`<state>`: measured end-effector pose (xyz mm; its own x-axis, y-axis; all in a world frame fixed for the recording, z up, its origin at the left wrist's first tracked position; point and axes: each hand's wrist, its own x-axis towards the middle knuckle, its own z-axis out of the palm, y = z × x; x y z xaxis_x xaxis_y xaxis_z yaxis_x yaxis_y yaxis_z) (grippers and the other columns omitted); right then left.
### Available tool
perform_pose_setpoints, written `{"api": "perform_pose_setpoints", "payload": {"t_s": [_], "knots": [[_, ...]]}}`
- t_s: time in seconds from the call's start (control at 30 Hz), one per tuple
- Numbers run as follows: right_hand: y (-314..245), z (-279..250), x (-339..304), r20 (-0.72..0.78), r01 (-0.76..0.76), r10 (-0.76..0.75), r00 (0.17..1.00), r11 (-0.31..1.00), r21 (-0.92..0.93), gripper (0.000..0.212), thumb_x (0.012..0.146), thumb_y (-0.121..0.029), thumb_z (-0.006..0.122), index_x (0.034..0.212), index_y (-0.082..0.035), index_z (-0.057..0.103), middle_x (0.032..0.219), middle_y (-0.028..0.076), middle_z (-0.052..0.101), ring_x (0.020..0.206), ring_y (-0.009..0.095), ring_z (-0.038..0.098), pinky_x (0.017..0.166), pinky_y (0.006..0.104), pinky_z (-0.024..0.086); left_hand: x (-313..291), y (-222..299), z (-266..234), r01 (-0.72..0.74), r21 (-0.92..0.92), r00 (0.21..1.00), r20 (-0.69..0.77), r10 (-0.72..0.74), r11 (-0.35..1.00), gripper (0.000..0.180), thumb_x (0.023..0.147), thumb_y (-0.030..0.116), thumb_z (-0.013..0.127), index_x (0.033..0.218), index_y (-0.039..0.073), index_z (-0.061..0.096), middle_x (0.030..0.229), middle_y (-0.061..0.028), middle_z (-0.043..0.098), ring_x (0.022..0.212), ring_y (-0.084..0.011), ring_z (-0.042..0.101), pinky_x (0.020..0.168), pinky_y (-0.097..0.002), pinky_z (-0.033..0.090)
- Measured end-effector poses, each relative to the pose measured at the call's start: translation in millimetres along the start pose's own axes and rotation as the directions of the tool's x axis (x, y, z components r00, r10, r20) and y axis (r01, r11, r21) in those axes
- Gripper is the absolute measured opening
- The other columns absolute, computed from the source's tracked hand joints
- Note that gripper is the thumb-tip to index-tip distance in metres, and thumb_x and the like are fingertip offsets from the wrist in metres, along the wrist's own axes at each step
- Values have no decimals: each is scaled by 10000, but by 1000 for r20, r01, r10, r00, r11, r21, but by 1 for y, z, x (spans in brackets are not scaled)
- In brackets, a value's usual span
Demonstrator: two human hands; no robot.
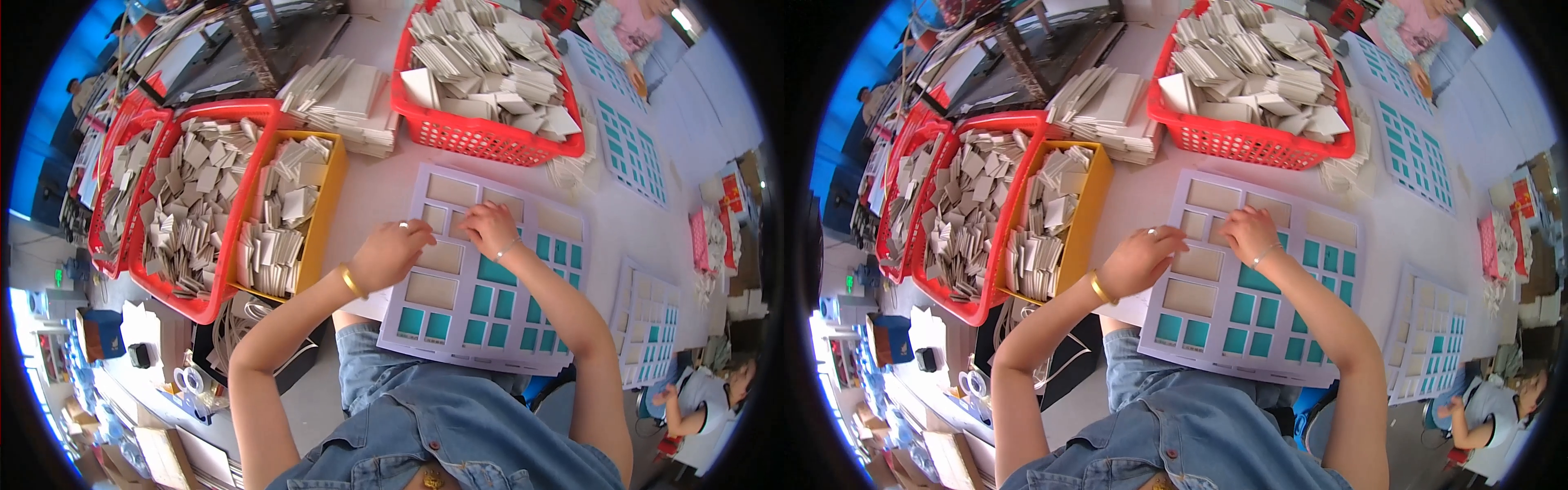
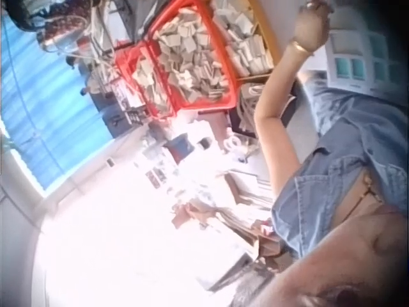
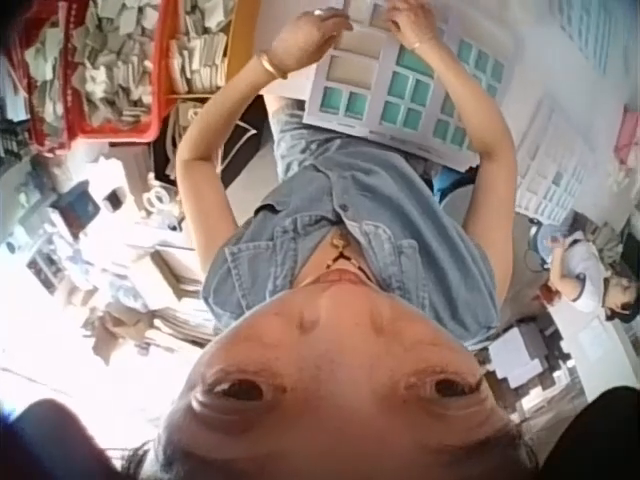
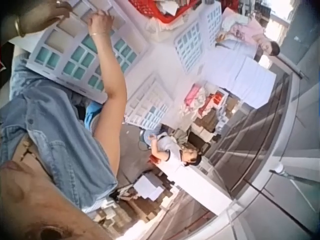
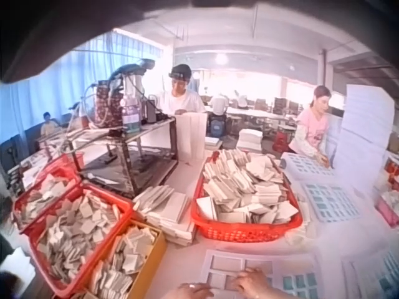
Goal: Assembling packaging inserts by placing small rectangular pieces into a gridded tray.
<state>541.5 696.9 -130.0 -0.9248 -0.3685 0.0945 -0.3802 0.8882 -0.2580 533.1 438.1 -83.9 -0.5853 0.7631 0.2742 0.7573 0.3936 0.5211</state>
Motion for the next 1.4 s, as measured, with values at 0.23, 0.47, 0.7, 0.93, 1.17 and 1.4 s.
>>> {"api": "perform_pose_setpoints", "payload": {"t_s": [0.23, 0.47, 0.7, 0.93, 1.17, 1.4], "knots": [[-17, -13, 11, 377, 116, -37, 925, 975, -188, 323, 732, -64, 570, 996, -223, 667, 1015, 13, 552, 1038, 203, 505, 852, 397, 379, -94, -7, -108, 106, 29, 936, -342, -89, 994, 217, 772, -68, 566, 942, 59, 612, 1009, -98, 620, 933, -274, 601, 772, -359, 478], [-48, -47, 83, 699, 370, -17, 715, 857, -357, 181, 764, -134, 565, 911, -155, 669, 891, 78, 620, 882, 270, 588, 775, 443, 435, -206, -120, -213, 502, -131, 398, -843, -362, 855, 153, 821, -29, 574, 964, 17, 603, 850, -55, 649, 752, -120, 601, 700, -267, 480], [-226, -25, 262, -49, 520, -521, 852, 834, 184, 150, 808, -224, 567, 848, -103, 646, 831, 97, 652, 780, 304, 621, 683, 409, 483, -253, -186, -220, 723, 34, 563, -608, -560, 690, 153, 775, 148, 600, 891, 59, 644, 851, -127, 656, 817, -315, 626, 719, -399, 491], [-321, 70, 361, 333, 459, -375, 866, 859, -227, 259, 784, -254, 649, 1021, -150, 652, 1093, 104, 636, 1046, 283, 584, 885, 415, 464, -185, -220, -205, 789, 223, 598, -492, -633, 573, 243, 747, 142, 645, 983, 84, 624, 1004, -111, 632, 940, -312, 600, 795, -406, 485], [-347, 112, 370, 404, 376, -257, 878, 892, -251, 352, 796, -196, 619, 1142, -132, 614, 1164, 77, 623, 1126, 233, 557, 947, 391, 412, -179, -259, -199, 688, 530, 700, -307, -644, 496, 365, 714, 161, 699, 1064, 132, 596, 1152, -64, 590, 1090, -275, 536, 907, -428, 429], [-341, 88, 371, 435, 423, -321, 841, 892, -158, 267, 777, -246, 667, 1003, -104, 661, 1103, 97, 644, 1025, 257, 609, 890, 386, 458, -178, -270, -204, 709, 469, 695, -344, -631, 526, 196, 789, 209, 620, 965, 123, 619, 930, -83, 650, 954, -290, 588, 845, -424, 441]]}}
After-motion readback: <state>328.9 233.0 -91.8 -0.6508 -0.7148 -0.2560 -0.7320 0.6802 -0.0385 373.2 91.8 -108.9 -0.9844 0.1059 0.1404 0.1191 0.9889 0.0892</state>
